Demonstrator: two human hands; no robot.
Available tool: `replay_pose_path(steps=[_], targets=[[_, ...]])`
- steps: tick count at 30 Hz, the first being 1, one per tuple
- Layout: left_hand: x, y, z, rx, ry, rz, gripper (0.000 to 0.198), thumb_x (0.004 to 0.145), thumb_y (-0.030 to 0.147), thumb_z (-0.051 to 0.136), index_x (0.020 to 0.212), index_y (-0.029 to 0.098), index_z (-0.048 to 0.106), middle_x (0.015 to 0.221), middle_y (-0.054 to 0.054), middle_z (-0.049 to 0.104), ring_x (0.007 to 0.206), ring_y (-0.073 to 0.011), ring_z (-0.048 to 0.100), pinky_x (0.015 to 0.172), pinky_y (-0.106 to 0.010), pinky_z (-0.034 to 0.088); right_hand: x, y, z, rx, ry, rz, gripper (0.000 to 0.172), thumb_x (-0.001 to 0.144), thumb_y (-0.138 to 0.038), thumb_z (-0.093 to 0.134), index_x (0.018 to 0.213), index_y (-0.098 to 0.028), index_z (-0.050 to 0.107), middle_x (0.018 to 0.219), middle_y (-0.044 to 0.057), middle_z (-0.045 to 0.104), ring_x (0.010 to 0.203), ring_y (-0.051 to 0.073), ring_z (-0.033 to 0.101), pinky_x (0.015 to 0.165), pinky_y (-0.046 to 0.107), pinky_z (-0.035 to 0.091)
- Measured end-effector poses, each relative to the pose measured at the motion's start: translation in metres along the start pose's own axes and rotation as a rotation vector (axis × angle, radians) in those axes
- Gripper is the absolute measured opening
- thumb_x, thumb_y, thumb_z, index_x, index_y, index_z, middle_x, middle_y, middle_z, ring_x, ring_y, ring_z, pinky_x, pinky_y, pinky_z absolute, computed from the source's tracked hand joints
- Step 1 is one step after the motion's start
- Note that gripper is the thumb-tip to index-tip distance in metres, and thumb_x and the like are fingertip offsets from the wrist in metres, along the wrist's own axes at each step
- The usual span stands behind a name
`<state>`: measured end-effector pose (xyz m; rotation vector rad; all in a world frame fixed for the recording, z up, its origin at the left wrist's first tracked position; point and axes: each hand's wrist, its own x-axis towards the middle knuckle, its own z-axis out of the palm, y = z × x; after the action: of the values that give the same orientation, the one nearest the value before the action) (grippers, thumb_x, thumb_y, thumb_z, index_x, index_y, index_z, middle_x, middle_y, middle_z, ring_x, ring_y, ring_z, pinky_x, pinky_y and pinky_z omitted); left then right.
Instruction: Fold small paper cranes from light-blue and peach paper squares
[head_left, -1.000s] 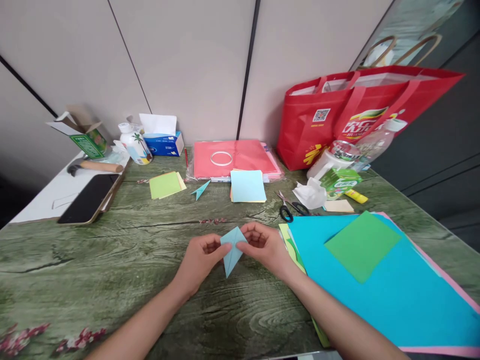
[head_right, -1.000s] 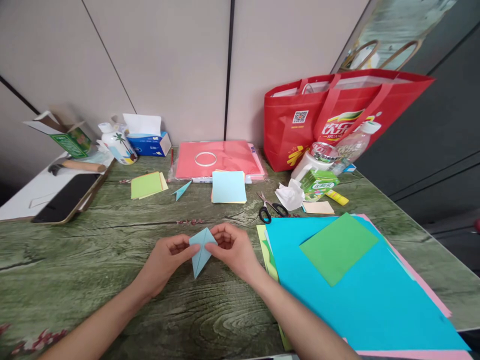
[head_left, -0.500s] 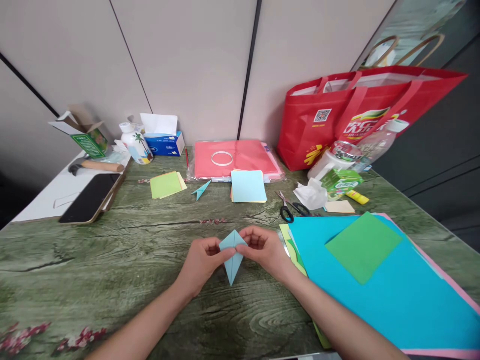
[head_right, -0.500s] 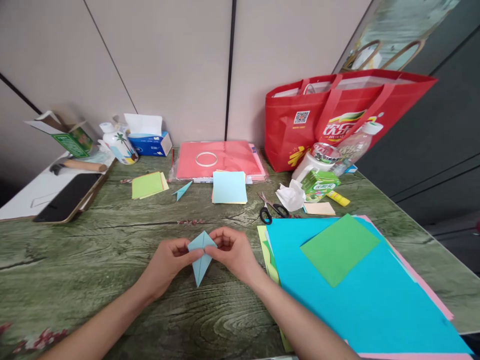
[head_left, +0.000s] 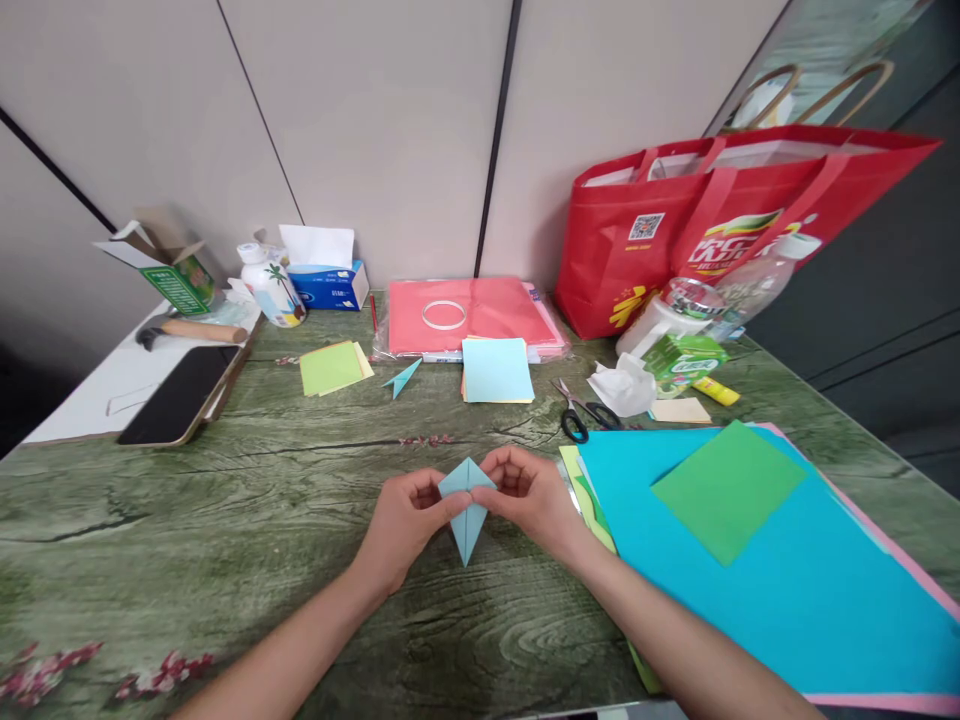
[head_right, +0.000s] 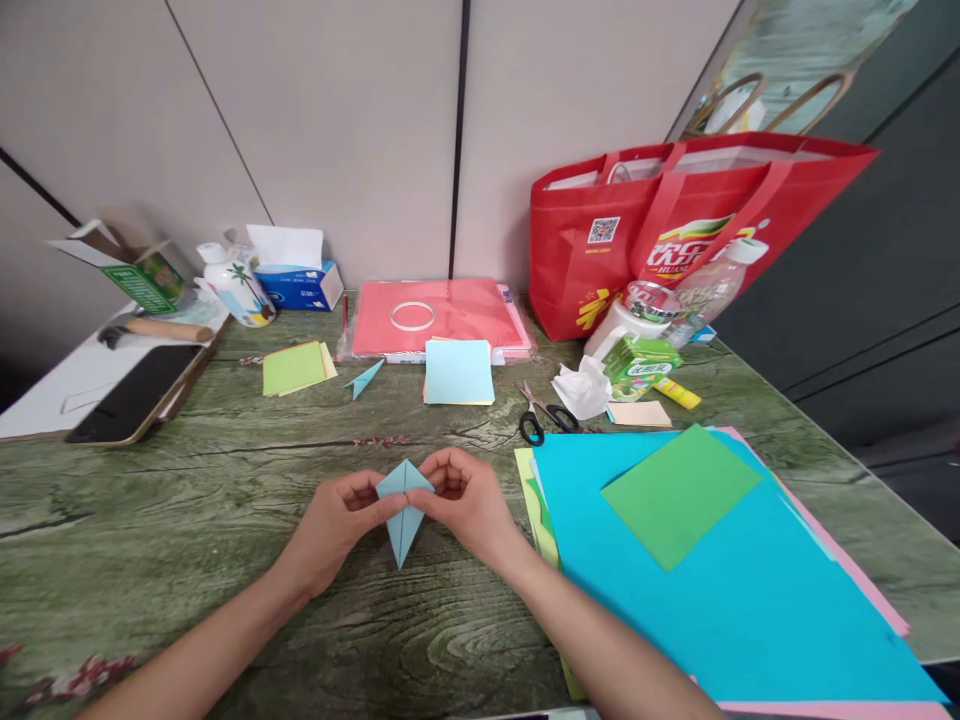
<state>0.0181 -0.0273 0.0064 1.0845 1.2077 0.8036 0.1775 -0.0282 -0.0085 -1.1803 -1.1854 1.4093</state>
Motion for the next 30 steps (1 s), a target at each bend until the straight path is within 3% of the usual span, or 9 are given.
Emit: replay_pose_path(steps=[4,8,15,30], targets=[[0.0016,-0.0030,-0.0002,-0.047,0.090,0.126,0.025,0.061,0.027,0.072,0.073,0.019,0.052,0.058,0.006,0.052,0.055,-0.0096,0.047,0.052,-0.019,0.037,-0.0008,0.0021,0.0003,-0.041,0.035,-0.050,0.034,0.061,-0.036,0.074,0.063,-0.019,0.045,0.053,-0.007,0.045,0.048,0.007,0.040,0.044,0.020,0.033],[0.0003,-0.0005,0.0000,0.033,0.118,0.191,0.019,0.062,0.023,0.071,0.061,0.017,0.053,0.055,0.006,0.049,0.052,-0.0082,0.044,0.049,-0.018,0.035,-0.0031,0.0033,0.0023,-0.073,0.056,-0.096,0.022,0.064,-0.033,0.072,0.069,-0.018,0.056,0.058,-0.003,0.052,0.053,0.010,0.044,0.047,0.022,0.036],[-0.0036,0.0054,0.0005,0.095,0.168,0.183,0.010,0.061,0.024,0.072,0.068,0.018,0.069,0.061,0.001,0.064,0.055,-0.0125,0.052,0.052,-0.022,0.041,-0.0060,0.0038,0.0038,-0.106,0.126,-0.107,0.016,0.063,-0.031,0.074,0.074,-0.020,0.069,0.065,0.001,0.063,0.057,0.014,0.052,0.051,0.025,0.043],[-0.0046,-0.0024,-0.0013,0.109,0.216,0.274,0.006,0.062,0.021,0.072,0.068,0.019,0.073,0.066,0.000,0.070,0.059,-0.0123,0.059,0.055,-0.019,0.045,-0.0061,0.0041,0.0025,-0.194,0.131,-0.244,0.011,0.068,-0.026,0.072,0.077,-0.021,0.072,0.069,0.002,0.066,0.059,0.014,0.055,0.052,0.024,0.043]])
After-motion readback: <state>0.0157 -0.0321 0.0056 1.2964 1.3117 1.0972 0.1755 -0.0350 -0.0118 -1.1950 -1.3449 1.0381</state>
